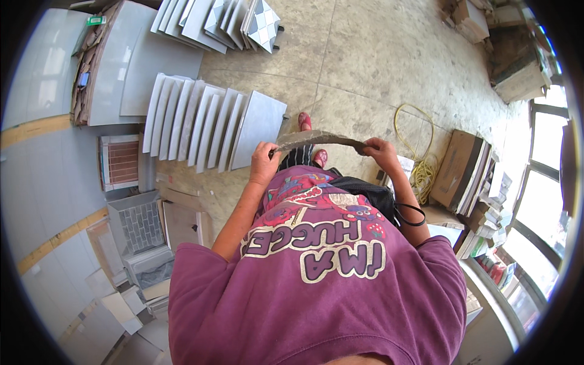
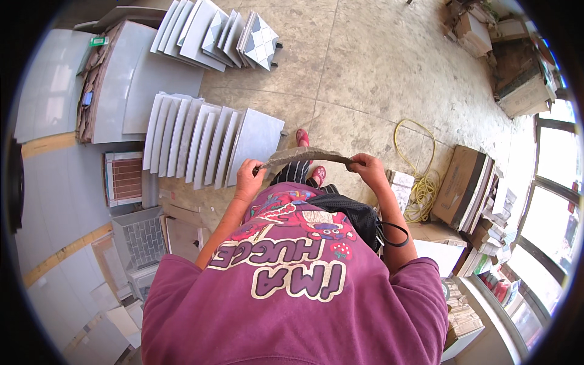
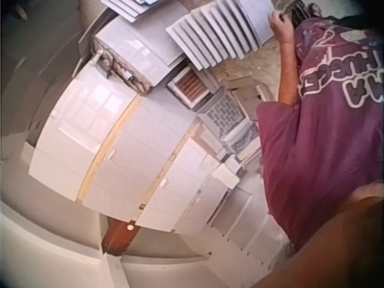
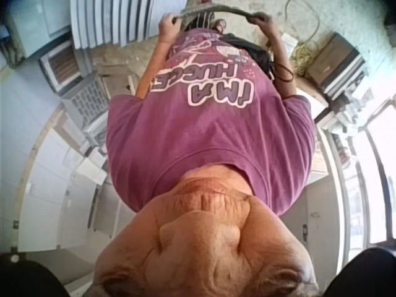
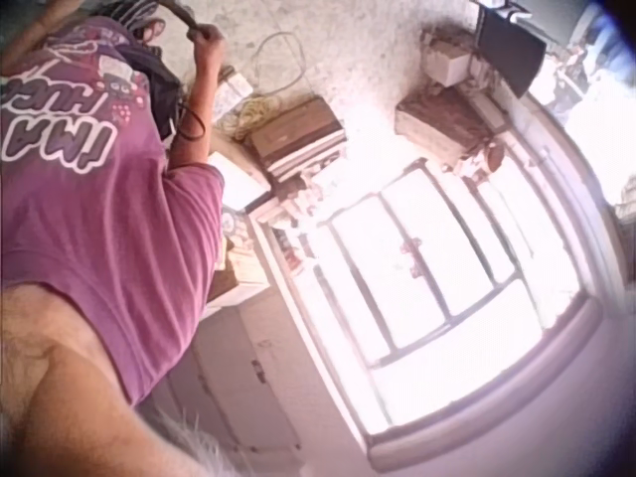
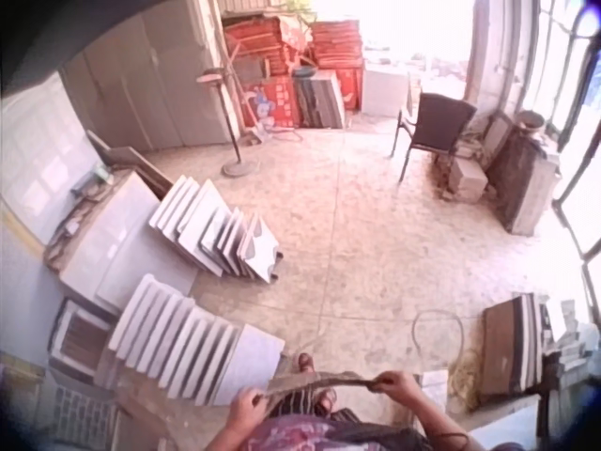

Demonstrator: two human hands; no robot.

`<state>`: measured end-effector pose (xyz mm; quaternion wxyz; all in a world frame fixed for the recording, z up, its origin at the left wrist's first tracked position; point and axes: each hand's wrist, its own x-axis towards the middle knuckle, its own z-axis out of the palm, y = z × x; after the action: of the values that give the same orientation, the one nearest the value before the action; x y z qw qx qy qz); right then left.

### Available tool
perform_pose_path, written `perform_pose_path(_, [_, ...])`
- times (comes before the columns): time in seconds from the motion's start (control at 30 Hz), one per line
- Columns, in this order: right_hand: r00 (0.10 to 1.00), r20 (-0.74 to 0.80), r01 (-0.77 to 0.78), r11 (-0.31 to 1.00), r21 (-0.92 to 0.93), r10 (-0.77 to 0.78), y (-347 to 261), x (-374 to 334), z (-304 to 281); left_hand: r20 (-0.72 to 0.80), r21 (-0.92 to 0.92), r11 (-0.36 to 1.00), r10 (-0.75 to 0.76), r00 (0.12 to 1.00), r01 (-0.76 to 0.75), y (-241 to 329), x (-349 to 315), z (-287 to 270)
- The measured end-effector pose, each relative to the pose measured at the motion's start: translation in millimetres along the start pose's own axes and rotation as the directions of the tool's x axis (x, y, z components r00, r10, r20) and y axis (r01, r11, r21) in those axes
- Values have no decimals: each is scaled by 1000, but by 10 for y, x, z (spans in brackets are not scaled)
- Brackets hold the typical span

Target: The person wipes a rectangular white tile with a cloth and سپس folds the cloth by hand.

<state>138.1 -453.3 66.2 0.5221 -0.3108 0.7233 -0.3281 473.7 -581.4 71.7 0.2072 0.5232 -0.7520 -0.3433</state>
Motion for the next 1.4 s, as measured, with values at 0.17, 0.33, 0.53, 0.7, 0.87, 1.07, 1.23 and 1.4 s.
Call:
perform_pose_path(0.17, [1000,14,23,999,-37,-23,-128,472,-182,5,-19,999,-29,1000,29,-10,398,83])
perform_pose_path(0.33, [999,41,31,992,-122,-26,-491,969,-374,-27,-80,994,-71,997,69,34,858,101])
perform_pose_path(0.53, [999,37,26,995,-93,-23,-973,1492,-507,-19,-56,997,-59,998,58,-37,1376,118])
perform_pose_path(0.7, [998,37,47,998,-32,-46,-1245,1802,-576,-29,-87,990,-114,993,111,46,1745,121])
perform_pose_path(0.87, [994,71,94,993,-77,-88,-1407,2254,-814,-79,-92,987,-140,987,133,136,2092,185])
perform_pose_path(1.07, [979,161,149,980,-133,-127,-1674,2829,-1108,-159,-63,985,-167,973,159,317,2481,288])
perform_pose_path(1.23, [973,193,155,976,-155,-124,-1943,3154,-1266,-189,-97,975,-213,959,198,510,2776,368])
perform_pose_path(1.4, [965,242,156,960,-234,-98,-1957,3454,-1263,-227,-112,968,-245,942,225,635,2913,344])
